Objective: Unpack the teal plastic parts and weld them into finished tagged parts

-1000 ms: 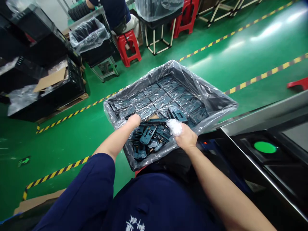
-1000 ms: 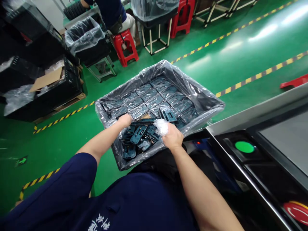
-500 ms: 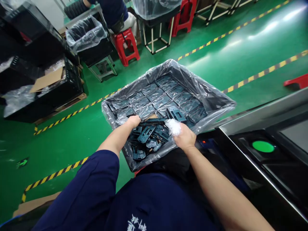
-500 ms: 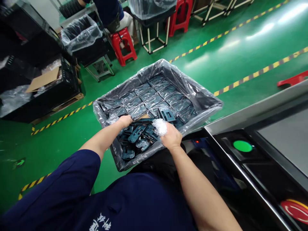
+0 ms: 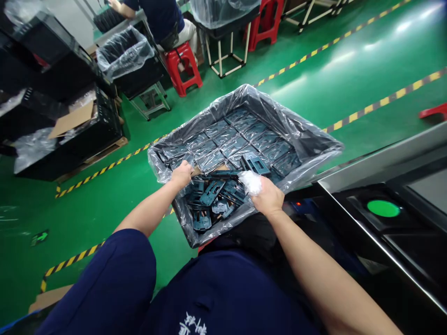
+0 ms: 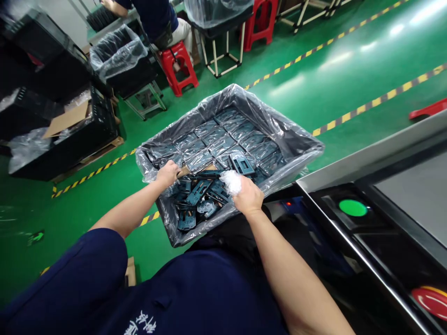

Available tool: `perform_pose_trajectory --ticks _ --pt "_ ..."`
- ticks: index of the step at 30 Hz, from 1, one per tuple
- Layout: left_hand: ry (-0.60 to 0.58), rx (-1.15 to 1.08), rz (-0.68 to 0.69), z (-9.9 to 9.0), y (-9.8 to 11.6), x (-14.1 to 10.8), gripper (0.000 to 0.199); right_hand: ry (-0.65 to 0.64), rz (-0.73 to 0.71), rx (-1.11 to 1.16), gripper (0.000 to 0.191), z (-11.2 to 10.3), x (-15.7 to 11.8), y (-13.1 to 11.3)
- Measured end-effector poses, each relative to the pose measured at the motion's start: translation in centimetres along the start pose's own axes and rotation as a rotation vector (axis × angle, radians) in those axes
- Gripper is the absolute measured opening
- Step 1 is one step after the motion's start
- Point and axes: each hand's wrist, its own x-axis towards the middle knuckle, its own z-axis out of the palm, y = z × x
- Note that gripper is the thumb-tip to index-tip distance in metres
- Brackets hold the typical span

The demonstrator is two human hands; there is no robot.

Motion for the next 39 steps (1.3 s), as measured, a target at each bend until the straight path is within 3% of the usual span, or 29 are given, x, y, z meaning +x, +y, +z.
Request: perform_pose_trajectory --ticks 7,10,14,17,21,26,29,33,37,39 --pt "0.6 -0.308 0.015 -1.7 -2.5 -2.9 0.021 0.005 0.015 0.001 0.045 0.2 0.0 0.1" --pt "0.773 -0.557 -0.012 -1.8 -3.0 -2.9 0.016 0.006 0.007 -0.007 0.044 0.3 0.0 0.2" --pt "0.814 -0.793 -0.141 -2.1 -3.0 -2.1 0.019 0.002 0.017 0.002 0.042 0.3 0.1 0.2" --pt "0.862 -0.838 -0.2 -2.8 -2.5 -1.8 0.025 -0.012 0.018 0.008 0.042 0.2 0.0 0.1" --pt "0.88 -0.699 -0.206 -3.8 -1.6 -2.1 0.036 -0.015 0.022 0.006 0.044 0.1 0.0 0.1" --pt "0.899 -0.477 -0.132 -4.5 -1.9 -1.8 0.014 -0.013 0.023 -0.004 0.043 0.2 0.1 0.1" --pt "0.805 -0.344 0.029 -4.4 -2.1 -1.0 0.024 -0.023 0.019 -0.003 0.042 0.1 0.2 0.0" --pt "0.417 -0.237 0.247 -3.0 -0.9 0.4 0.037 -0.019 0.016 -0.001 0.042 0.2 0.2 0.1" --pt "-0.013 -0.092 0.203 -0.3 1.1 2.1 0.036 -0.004 0.003 -0.009 0.042 0.4 0.2 0.2" --pt "-0.101 -0.056 0.166 1.1 1.9 3.1 0.029 -0.002 -0.002 -0.012 0.042 0.4 0.2 0.2"
